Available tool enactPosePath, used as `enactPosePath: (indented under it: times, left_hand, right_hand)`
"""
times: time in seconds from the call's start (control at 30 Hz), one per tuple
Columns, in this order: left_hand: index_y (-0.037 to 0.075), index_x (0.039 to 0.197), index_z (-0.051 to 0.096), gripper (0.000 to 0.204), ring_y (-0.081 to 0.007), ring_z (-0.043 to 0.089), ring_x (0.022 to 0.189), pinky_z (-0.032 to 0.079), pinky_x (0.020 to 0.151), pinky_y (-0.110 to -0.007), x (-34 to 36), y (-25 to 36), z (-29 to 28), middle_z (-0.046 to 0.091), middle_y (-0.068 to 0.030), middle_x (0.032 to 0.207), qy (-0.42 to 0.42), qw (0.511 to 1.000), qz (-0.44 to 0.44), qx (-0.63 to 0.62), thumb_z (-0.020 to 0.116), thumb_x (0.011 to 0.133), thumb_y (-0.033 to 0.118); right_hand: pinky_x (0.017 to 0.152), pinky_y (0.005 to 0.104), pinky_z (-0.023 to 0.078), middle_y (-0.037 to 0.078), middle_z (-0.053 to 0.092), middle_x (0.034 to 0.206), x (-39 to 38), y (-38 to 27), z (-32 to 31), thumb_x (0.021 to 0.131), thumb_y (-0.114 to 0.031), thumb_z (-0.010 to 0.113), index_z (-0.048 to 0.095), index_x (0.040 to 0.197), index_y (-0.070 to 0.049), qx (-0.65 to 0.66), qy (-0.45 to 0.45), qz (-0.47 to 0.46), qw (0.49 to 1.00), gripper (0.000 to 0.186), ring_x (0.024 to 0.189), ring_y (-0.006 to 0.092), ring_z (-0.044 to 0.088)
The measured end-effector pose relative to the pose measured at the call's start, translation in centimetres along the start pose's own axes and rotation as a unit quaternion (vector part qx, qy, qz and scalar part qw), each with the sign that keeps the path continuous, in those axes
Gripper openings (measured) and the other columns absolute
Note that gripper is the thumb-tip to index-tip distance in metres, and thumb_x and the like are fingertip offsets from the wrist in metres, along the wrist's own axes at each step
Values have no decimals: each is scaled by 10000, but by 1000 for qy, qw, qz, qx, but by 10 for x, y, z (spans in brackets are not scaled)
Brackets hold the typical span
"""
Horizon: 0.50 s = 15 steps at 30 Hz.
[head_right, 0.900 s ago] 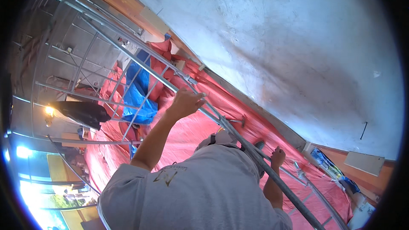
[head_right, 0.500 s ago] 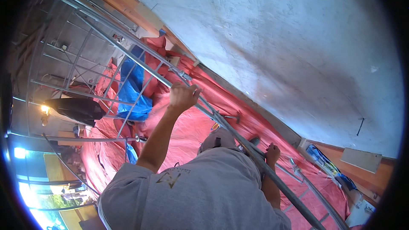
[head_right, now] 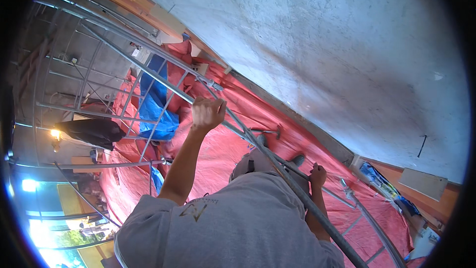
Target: The person stands on a scaffold and uses a sanding block to sand a repaired patch on the ceiling. They repeatedly move the tool across the surface and touch a protruding nail to check the finish.
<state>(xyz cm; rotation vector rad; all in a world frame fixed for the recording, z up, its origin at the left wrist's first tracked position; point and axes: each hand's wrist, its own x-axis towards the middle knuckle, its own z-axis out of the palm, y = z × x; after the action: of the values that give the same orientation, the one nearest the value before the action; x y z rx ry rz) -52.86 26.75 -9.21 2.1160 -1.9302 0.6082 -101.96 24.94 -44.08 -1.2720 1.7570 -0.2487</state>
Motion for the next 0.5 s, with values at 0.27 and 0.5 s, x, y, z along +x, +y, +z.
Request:
enactPosePath:
  times: [0.27,0.5]
  left_hand:
    - [161,665,626,281,-272,602,487,487,609,-420,-7,-11,2,572,-48,522,7,1000,-3,16,776,887,244]
    - [195,1112,805,275,-293,628,646,517,588,-447,-46,-56,51,689,-81,809,-167,982,43,77,761,921,389]
  right_hand:
    - [668,436,537,117,764,749,-4,-9,8,1062,-407,623,786,967,-7,28,-4,7,1000,442,666,252,720]
    - [803,485,580,235,776,1046,3,27,23,994,-311,628,778,1099,-9,97,-4,30,995,353,910,354,756]
